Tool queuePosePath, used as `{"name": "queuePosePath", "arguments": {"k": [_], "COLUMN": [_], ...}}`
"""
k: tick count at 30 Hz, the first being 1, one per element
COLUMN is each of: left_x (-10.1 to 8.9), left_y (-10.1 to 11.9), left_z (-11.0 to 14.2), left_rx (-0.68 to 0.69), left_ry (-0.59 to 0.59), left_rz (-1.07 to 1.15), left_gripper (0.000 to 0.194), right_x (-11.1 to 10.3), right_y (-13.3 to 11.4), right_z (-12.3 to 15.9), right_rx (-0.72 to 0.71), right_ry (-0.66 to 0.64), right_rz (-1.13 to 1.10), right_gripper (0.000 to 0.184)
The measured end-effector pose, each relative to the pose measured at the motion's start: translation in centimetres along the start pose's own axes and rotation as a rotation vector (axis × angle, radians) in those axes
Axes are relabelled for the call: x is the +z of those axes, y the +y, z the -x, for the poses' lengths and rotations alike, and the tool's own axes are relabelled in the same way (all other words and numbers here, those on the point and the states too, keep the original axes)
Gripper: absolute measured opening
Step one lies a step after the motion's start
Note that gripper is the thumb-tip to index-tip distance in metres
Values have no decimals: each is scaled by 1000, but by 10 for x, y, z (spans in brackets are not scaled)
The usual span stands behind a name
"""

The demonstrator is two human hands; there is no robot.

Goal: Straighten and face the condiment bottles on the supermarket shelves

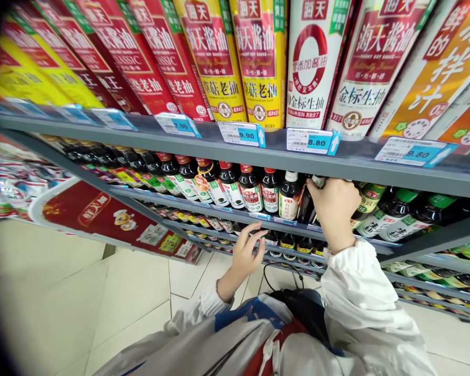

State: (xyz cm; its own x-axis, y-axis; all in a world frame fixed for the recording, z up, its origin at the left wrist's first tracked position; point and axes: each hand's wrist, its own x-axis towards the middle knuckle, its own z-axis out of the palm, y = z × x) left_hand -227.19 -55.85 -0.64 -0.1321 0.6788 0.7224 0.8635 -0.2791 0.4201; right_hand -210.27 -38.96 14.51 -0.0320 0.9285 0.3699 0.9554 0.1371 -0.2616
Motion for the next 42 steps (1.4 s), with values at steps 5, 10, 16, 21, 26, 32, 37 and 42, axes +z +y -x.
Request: {"name": "queuePosePath", "arguments": {"k": [5,10,16,21,26,32,37,42], "left_x": [22,43,48,63,72,64,53,51], "left_y": [0,20,27,19,5,-7,-10,-11], "left_z": [-27,-93,-148,-175,-199,-210,-209,-210], "left_rx": [20,95,38,-121,-115,-10,-15,-2], "left_ry": [-8,88,32,-175,-318,-421,-461,-481], "left_rz": [38,16,-36,-83,-77,4,52,110], "left_gripper": [33,51,39,42,22,26,38,42], "right_x": [13,22,13,10,15,22,22,22], "right_y": [32,30,29,33,18,29,26,18], "right_z": [-21,-23,-23,-25,-20,-26,-22,-15], "right_rx": [-264,-233,-202,-136,-140,-211,-158,-179], "right_ry": [-284,-54,-142,-270,79,-131,29,74], "right_rz": [-358,-291,-336,-428,-226,-427,-325,-190], "right_gripper": [40,47,45,41,47,36,39,41]}}
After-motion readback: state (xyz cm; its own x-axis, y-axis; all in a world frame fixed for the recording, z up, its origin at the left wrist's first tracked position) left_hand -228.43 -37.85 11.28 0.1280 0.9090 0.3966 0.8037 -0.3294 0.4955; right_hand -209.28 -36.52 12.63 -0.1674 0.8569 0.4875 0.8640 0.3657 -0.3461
